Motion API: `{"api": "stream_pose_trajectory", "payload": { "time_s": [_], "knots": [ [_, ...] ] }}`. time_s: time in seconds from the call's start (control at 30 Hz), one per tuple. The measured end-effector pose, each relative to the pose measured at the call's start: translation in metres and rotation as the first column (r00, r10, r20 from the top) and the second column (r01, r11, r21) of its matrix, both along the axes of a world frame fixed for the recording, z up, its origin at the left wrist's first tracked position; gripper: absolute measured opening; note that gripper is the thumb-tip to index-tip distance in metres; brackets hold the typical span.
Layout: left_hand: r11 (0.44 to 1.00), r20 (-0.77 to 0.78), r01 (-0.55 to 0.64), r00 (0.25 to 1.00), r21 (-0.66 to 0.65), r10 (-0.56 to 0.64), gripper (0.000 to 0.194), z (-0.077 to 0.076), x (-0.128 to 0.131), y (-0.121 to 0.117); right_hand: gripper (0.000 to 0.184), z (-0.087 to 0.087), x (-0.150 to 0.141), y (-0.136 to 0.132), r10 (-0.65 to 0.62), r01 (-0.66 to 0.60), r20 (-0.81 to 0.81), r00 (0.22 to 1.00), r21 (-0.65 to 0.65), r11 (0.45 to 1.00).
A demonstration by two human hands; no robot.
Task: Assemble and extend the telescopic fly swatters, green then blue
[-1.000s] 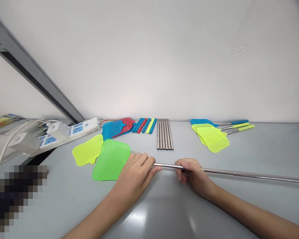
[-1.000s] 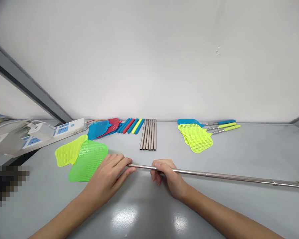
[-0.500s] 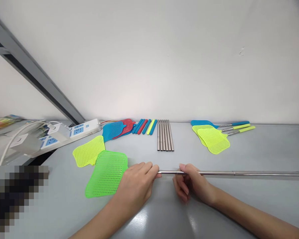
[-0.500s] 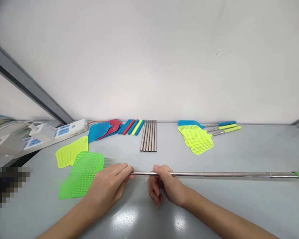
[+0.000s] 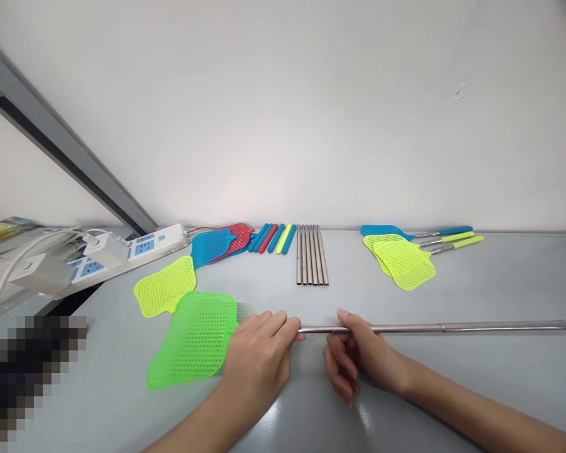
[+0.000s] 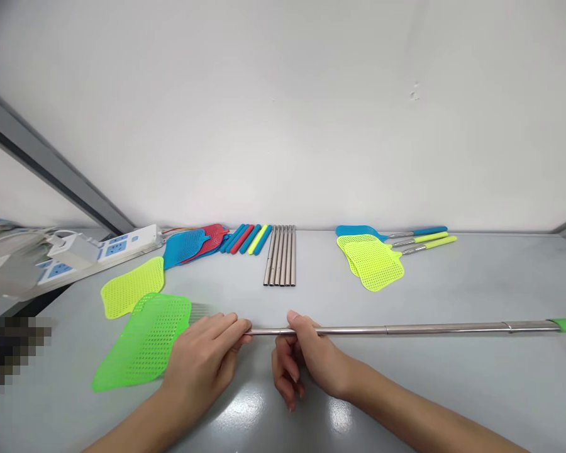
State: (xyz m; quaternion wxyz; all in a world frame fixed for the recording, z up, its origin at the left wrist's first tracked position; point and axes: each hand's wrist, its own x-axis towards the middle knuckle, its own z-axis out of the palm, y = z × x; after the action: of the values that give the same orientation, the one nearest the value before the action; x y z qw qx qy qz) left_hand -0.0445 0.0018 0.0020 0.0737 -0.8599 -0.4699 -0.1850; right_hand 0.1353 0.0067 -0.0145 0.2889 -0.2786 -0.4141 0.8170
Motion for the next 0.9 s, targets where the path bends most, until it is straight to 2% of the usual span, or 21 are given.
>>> {"api": "stream_pose_trajectory", "payload": {
  "time_s": [0.23,0.9],
  "knots": [
    [0.999,0.052,-0.011,0.999,0.030,0.010,0.024,-0.001,0.003,-0.004,0.053,-0.002,-0.002,-0.001,0.010,-0.010,-0.020,1.000,0.018,1.000],
    [0.997,0.066,0.006,0.998,-0.073,-0.001,0.020,-0.002,0.015,-0.009,0.057,-0.004,-0.003,-0.005,0.014,-0.019,0.059,0.998,0.096,0.995]
  ]
}}
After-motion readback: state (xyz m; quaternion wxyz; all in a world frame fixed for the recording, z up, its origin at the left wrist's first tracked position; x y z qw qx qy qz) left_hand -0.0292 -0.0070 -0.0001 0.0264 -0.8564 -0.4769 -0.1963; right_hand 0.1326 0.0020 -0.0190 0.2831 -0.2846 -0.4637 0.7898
